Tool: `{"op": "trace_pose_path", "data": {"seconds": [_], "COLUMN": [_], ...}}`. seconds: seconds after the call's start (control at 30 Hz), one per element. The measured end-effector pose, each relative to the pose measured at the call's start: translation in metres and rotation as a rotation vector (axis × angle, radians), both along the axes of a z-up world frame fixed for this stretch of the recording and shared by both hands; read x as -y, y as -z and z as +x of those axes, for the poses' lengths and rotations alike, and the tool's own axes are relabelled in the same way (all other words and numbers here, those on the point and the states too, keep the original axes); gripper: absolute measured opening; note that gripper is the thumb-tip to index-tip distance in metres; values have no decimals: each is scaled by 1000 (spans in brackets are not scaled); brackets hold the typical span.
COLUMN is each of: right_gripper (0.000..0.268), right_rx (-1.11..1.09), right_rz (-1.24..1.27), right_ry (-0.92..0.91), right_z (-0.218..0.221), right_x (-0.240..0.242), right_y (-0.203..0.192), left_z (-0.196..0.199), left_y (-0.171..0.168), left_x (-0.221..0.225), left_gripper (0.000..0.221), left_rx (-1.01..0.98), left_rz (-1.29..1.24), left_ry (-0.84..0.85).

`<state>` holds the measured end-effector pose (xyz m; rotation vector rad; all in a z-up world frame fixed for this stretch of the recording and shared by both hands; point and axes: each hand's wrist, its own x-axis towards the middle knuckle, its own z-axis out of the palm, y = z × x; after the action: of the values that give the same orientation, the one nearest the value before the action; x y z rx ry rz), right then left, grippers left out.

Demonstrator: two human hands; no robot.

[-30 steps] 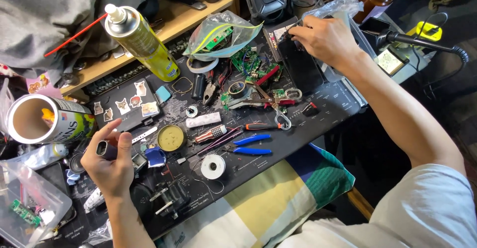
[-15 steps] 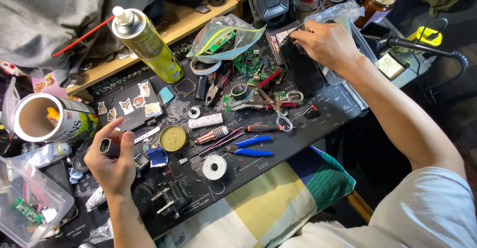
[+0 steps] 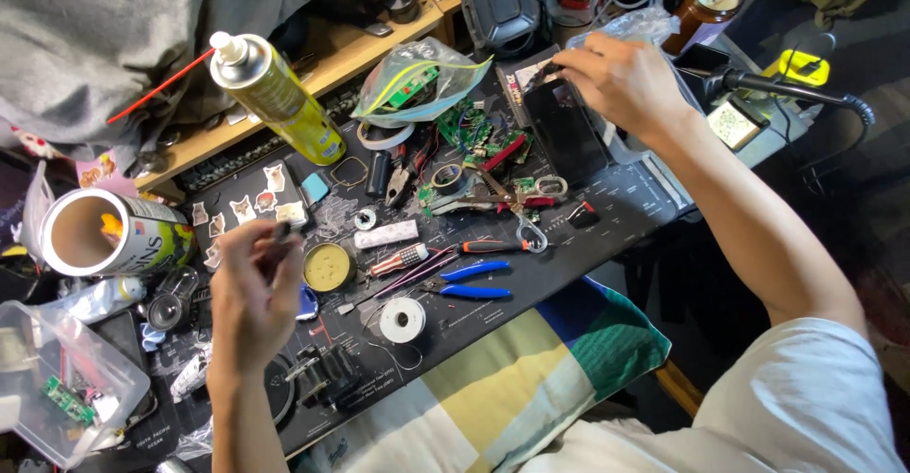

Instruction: Disassembling and reassembling a small electronic device on a cluttered workbench to inspect or fine-tune internal components.

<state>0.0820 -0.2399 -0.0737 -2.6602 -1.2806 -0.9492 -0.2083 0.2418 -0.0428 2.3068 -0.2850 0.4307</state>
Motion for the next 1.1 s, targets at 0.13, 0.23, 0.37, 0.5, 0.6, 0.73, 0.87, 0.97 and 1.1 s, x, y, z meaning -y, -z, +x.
{"op": "trace_pose_path", "data": {"seconds": [0.13,0.23,0.37,0.5,0.6,0.73,0.87,0.97,1.1], "right_gripper": [18,21,9,9,23,29,31,30,28], "right_rx": [-12,-119,-77,-23,-7,-98,-162,-188,-185], "right_rz": [228,480,851,1089,1108,1159,1213,1225,1231], "right_ry": [-75,-142,-51,17,-16,-51,-21,-11,-45], "right_z": [-29,-59,-106,-142,-155,-160,-158,-156,-155], "right_x": [17,26,41,50,58,63,65,65,67], "right_y": [-14,-14,13,51,80,102,114,116,123], "left_z": [53,109,187,255,292,295,296,292,285], "left_y": [-62,-76,-50,-26,-1,-3,1,-1,0], "left_x": [83,143,208,251,266,281,290,292,294], "left_gripper": [34,40,22,30,38,39,41,43,34], "left_rx": [123,316,378,416,335,203,199,212,183], "left_rz": [258,428,703,840,870,754,756,724,685], "left_ry": [51,154,148,137,154,195,192,205,239]}}
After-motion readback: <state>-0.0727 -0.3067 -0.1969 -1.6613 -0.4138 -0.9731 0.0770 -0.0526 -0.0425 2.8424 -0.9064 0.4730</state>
